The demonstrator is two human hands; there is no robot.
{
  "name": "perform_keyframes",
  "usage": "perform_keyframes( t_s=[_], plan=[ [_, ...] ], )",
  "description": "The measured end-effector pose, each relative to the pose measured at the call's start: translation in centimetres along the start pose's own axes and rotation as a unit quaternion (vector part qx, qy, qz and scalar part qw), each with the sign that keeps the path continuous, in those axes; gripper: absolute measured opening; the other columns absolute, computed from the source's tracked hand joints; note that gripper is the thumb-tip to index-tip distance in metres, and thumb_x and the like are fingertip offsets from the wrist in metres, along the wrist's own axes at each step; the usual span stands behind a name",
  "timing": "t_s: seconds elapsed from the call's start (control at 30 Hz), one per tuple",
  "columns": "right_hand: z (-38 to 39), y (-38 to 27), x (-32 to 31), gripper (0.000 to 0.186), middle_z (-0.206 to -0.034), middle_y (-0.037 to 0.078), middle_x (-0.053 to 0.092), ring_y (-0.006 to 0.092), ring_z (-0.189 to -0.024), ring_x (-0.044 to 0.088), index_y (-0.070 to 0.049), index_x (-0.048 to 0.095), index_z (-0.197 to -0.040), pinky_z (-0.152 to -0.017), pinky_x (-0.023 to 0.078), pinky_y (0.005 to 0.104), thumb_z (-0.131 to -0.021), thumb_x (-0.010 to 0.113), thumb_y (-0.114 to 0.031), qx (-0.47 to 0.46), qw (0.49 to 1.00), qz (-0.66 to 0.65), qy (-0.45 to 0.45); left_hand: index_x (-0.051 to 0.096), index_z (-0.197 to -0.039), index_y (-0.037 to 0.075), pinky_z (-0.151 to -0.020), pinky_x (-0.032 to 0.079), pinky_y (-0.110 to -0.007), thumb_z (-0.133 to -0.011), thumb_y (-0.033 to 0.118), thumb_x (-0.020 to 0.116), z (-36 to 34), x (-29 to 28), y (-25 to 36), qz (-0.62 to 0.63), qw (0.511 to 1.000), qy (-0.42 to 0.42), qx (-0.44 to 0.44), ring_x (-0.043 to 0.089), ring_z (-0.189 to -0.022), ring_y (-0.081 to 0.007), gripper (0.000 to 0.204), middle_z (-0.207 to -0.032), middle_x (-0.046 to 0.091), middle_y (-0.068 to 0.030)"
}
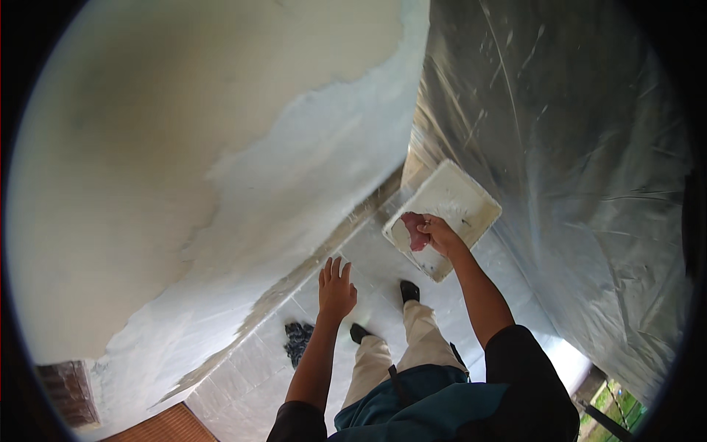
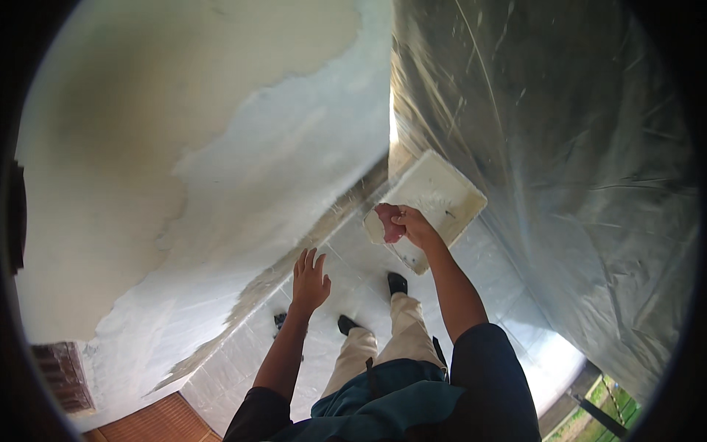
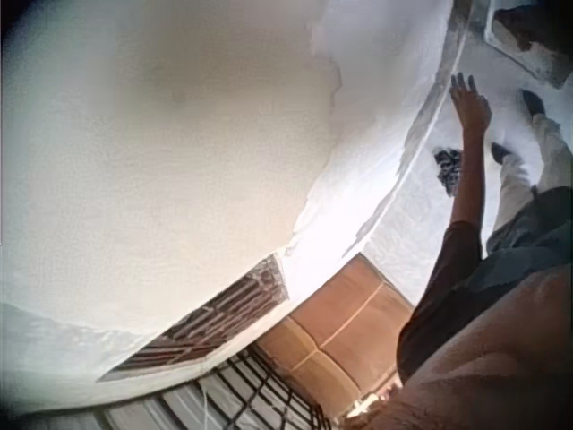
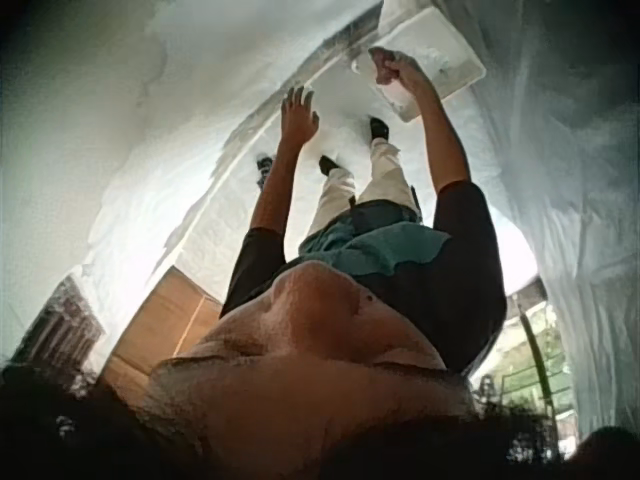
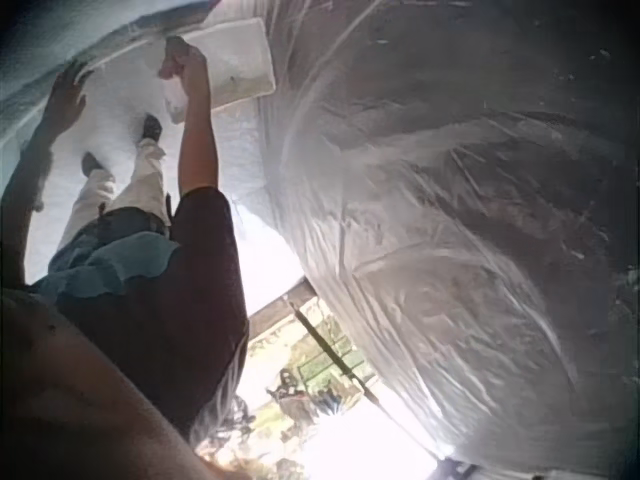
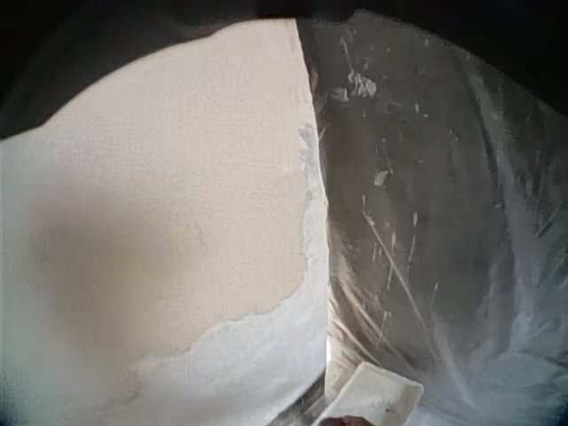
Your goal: The person applies wall putty to a wall surface near a window frame using a putty knife, scooping the putty from a putty tray.
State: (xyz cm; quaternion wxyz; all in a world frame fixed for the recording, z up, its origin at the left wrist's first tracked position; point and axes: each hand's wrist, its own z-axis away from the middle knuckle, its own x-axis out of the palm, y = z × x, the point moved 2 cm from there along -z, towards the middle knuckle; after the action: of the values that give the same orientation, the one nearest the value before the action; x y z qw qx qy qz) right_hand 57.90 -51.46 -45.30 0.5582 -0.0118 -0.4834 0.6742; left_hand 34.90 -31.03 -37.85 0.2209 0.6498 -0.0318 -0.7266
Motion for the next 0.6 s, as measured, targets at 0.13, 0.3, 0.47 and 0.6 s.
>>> perform_keyframes(
  t_s=[0.13,0.3,0.47,0.6],
  plan=[
    [0.9,-3.1,7.3,0.038,-0.111,0.013,0.061,0.0241,-0.1,0.063,0.003,0.049,-0.122,-0.089,0.052,0.0376,-0.085,0.058,0.0,-0.015,0.993,-0.039,-0.111,0.045,-0.13,0.005,-0.11,0.024,-0.051,-0.077,0.013,0.06,0.4,-5.6,-1.6,-0.048,0.997,0.063,-0.002,0.024,-0.137,-0.0359,0.056,-0.142,0.035,-0.0163],
    [2.5,-5.1,15.7,0.034,-0.107,0.011,0.062,0.0236,-0.094,0.064,0.002,0.051,-0.118,-0.082,0.053,0.0375,-0.085,0.06,-0.005,-0.079,0.982,-0.027,-0.17,0.044,-0.131,0.006,-0.109,0.025,-0.052,-0.076,0.013,0.061,2.3,-11.5,-3.2,-0.068,0.986,0.154,-0.001,0.025,-0.136,-0.0371,0.058,-0.141,0.036,-0.0168],
    [4.1,-6.1,22.7,0.036,-0.11,0.011,0.061,0.0232,-0.1,0.061,0.002,0.049,-0.12,-0.087,0.05,0.036,-0.085,0.058,-0.004,-0.099,0.97,-0.03,-0.22,0.047,-0.131,0.008,-0.109,0.026,-0.051,-0.075,0.013,0.059,4.6,-16.5,-3.8,-0.077,0.972,0.223,0.009,0.027,-0.136,-0.0333,0.057,-0.141,0.038,-0.0144],
    [6.6,-6.7,27.0,0.041,-0.114,0.01,0.059,0.022,-0.102,0.061,0.002,0.046,-0.123,-0.088,0.049,0.0351,-0.085,0.059,-0.007,-0.144,0.968,-0.018,-0.206,0.047,-0.13,0.008,-0.109,0.027,-0.051,-0.076,0.012,0.058,6.9,-19.8,-4.7,-0.088,0.959,0.268,0.02,0.028,-0.136,-0.0328,0.055,-0.14,0.039,-0.0143]
  ],
)
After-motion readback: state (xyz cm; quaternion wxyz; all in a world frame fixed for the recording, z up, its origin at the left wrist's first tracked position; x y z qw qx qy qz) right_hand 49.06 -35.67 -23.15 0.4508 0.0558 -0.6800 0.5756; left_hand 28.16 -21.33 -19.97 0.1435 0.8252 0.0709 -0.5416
